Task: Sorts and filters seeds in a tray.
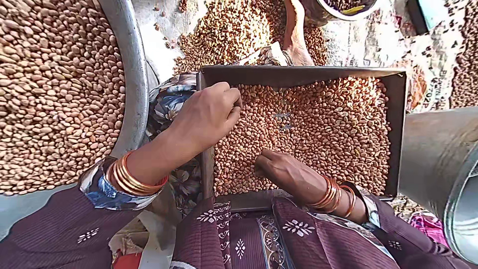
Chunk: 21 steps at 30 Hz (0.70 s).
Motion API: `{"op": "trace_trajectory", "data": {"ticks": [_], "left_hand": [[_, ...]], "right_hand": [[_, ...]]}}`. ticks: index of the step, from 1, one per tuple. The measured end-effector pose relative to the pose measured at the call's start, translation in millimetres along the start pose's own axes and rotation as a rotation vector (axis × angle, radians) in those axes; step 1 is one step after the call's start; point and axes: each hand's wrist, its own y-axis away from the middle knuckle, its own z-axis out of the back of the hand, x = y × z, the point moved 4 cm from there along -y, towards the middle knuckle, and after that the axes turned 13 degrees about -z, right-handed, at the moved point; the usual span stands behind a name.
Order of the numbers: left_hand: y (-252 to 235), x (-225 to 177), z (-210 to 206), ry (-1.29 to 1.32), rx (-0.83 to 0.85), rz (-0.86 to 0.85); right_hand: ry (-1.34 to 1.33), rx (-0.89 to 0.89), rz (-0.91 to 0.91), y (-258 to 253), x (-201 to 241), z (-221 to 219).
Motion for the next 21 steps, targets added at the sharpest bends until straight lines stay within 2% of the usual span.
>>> {"op": "trace_trajectory", "data": {"ticks": [3, 7, 12, 15, 21], "left_hand": [[3, 3, -15, -0.161, 0.112, -0.039], [-1, 0, -29, -0.245, 0.191, -0.09], [-6, -8, -41, -0.375, 0.157, -0.186], [-5, -11, -42, -0.436, 0.118, -0.175], [-2, -13, -42, -0.431, 0.212, -0.127]], "right_hand": [[-0.005, -0.024, -0.014, -1, 0, 2], [-0.042, 0.003, -0.017, -1, -1, 0], [-0.073, 0.015, -0.019, 0, -2, -1], [-0.087, 0.044, -0.022, 1, -3, 2], [-0.053, 0.1, -0.011, -1, -1, 4]]}}
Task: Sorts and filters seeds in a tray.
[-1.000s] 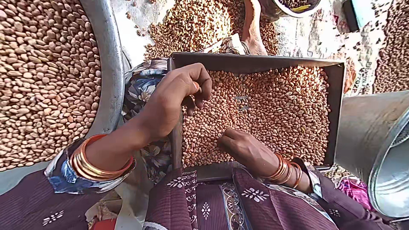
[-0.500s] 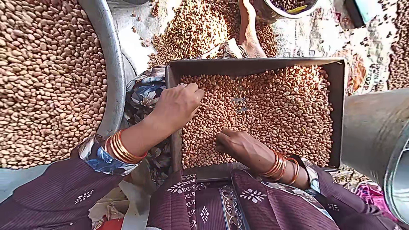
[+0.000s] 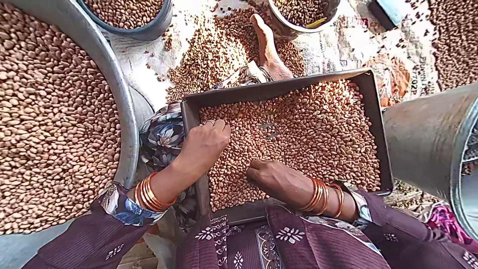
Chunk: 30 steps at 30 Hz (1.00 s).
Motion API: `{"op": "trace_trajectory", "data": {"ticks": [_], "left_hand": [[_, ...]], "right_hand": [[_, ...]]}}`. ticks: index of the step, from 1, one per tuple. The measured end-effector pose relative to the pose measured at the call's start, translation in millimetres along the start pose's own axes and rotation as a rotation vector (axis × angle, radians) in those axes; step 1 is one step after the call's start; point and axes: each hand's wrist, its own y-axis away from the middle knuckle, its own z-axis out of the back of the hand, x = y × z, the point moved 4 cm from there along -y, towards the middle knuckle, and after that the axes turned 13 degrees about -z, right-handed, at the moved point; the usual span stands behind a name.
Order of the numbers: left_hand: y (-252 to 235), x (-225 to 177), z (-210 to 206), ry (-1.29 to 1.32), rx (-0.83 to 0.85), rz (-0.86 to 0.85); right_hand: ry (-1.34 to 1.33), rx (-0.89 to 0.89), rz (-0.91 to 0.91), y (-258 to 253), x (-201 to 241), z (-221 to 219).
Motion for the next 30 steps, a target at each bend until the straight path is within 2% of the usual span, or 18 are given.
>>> {"op": "trace_trajectory", "data": {"ticks": [4, 8, 12, 14, 18, 20, 22, 25, 30], "left_hand": [[-3, -4, -1, -0.037, 0.068, 0.007], [-6, -1, 1, 0.089, 0.291, 0.086], [-8, -4, 0, 0.094, 0.254, 0.067], [-10, -5, -1, 0.11, 0.254, 0.074], [-11, -2, 1, 0.188, 0.305, 0.121], [-11, -1, 2, 0.192, 0.322, 0.139], [-10, 2, 6, 0.204, 0.31, 0.164], [-8, 13, 16, 0.217, 0.188, 0.159], [-17, 31, 46, 0.215, 0.018, 0.1]], "right_hand": [[0.062, 0.053, -0.001, -2, 4, 5], [0.121, 0.108, 0.019, -6, 9, 9], [0.066, 0.12, 0.072, -9, 4, 21], [0.005, 0.031, 0.041, -12, -11, 45], [0.075, -0.454, -0.187, -18, -63, 97], [0.12, -0.609, -0.251, -20, -83, 104], [0.15, -0.664, -0.263, -25, -93, 98], [0.211, -0.701, -0.226, -40, -97, 86], [0.297, -0.679, -0.178, -43, -92, 83]]}}
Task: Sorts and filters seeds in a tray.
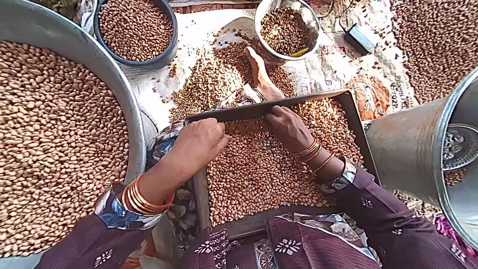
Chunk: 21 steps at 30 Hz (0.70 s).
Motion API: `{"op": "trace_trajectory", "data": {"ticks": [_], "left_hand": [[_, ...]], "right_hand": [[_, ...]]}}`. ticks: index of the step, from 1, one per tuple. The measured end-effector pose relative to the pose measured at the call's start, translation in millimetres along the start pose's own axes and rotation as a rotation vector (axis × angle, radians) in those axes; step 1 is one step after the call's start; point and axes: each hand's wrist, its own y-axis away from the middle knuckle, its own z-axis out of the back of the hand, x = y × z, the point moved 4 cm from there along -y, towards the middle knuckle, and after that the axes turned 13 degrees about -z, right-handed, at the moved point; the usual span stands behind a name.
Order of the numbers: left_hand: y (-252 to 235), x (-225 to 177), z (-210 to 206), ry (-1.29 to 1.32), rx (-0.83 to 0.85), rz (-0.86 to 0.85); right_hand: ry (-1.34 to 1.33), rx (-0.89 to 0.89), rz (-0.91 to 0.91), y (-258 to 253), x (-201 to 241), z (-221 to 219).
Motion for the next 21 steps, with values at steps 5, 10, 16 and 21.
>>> {"op": "trace_trajectory", "data": {"ticks": [5, 10, 16, 21], "left_hand": [[-23, 2, 67, 0.015, -0.329, 0.043], [-31, 16, 63, -0.104, -0.343, 0.064], [-18, -4, 4, -0.045, 0.301, -0.019], [-26, -14, -15, -0.049, 0.552, -0.067]], "right_hand": [[-0.009, -0.021, 0.021, 0, 0, 0], [-0.01, 0.027, 0.029, -1, 4, 1], [-0.052, 0.062, -0.032, -2, 6, 0], [-0.094, 0.061, 0.071, 0, 11, -4]]}}
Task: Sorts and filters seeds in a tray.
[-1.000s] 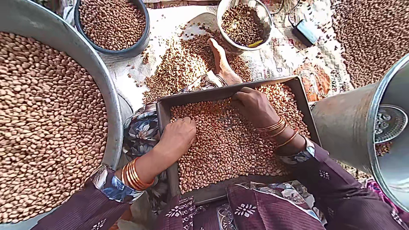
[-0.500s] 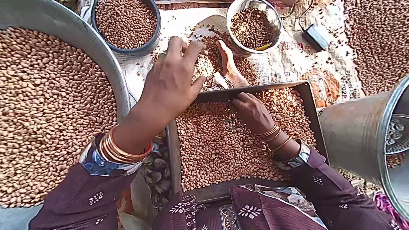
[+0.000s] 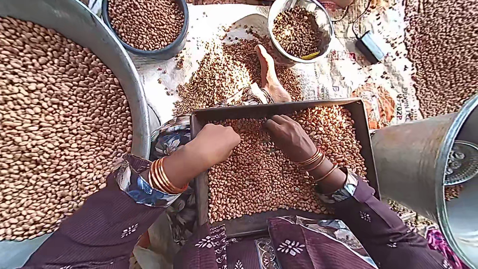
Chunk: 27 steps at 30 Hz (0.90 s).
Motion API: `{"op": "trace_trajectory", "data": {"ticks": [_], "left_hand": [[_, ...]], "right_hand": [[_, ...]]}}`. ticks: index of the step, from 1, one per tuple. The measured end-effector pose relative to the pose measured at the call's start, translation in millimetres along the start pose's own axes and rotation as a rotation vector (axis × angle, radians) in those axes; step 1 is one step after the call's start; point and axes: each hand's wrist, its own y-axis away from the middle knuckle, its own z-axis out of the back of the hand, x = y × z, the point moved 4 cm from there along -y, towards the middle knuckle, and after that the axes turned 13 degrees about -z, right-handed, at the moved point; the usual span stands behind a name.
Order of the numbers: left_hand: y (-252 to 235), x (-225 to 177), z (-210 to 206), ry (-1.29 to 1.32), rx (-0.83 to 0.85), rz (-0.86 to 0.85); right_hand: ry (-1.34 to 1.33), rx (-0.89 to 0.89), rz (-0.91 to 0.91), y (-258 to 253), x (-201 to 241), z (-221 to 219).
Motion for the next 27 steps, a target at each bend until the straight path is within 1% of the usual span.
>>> {"op": "trace_trajectory", "data": {"ticks": [1, 5, 7, 9, 12, 13, 14, 15, 16, 17, 19, 21, 24, 27], "left_hand": [[-1, -3, -1, -0.005, 0.008, -0.002], [-1, -24, -11, -0.122, -0.076, 0.025], [-3, -34, -14, -0.126, -0.023, 0.085], [-4, -40, -15, -0.121, 0.041, 0.14], [-5, -45, -17, -0.099, 0.073, 0.2], [-6, -45, -18, -0.089, 0.076, 0.216], [-7, -45, -19, -0.081, 0.07, 0.227], [-8, -46, -20, -0.079, 0.057, 0.237], [-9, -46, -21, -0.089, 0.033, 0.234], [-9, -47, -23, -0.113, 0.009, 0.226], [-10, -49, -26, -0.168, -0.024, 0.219], [-12, -52, -26, -0.158, -0.016, 0.226], [-15, -57, -26, -0.078, 0.077, 0.267], [-12, -53, -22, -0.045, 0.117, 0.276]], "right_hand": [[-0.01, 0.009, 0.02, 0, 1, -1], [-0.005, 0.043, 0.069, 1, 5, -2], [0.002, 0.055, 0.09, 2, 9, -6], [-0.03, 0.096, 0.058, 2, 10, -6], [-0.206, 0.148, -0.014, -3, 5, 22], [-0.274, 0.095, -0.045, -4, 2, 39], [-0.324, -0.009, -0.09, -4, 0, 59], [-0.338, -0.132, -0.141, -3, -1, 80], [-0.323, -0.219, -0.19, 0, -3, 97], [-0.305, -0.278, -0.224, 2, -5, 111], [-0.257, -0.312, -0.246, 6, -7, 124], [-0.177, -0.275, -0.222, 8, -7, 122], [-0.083, -0.2, -0.19, 11, -9, 109], [-0.036, -0.114, -0.209, 12, -14, 101]]}}
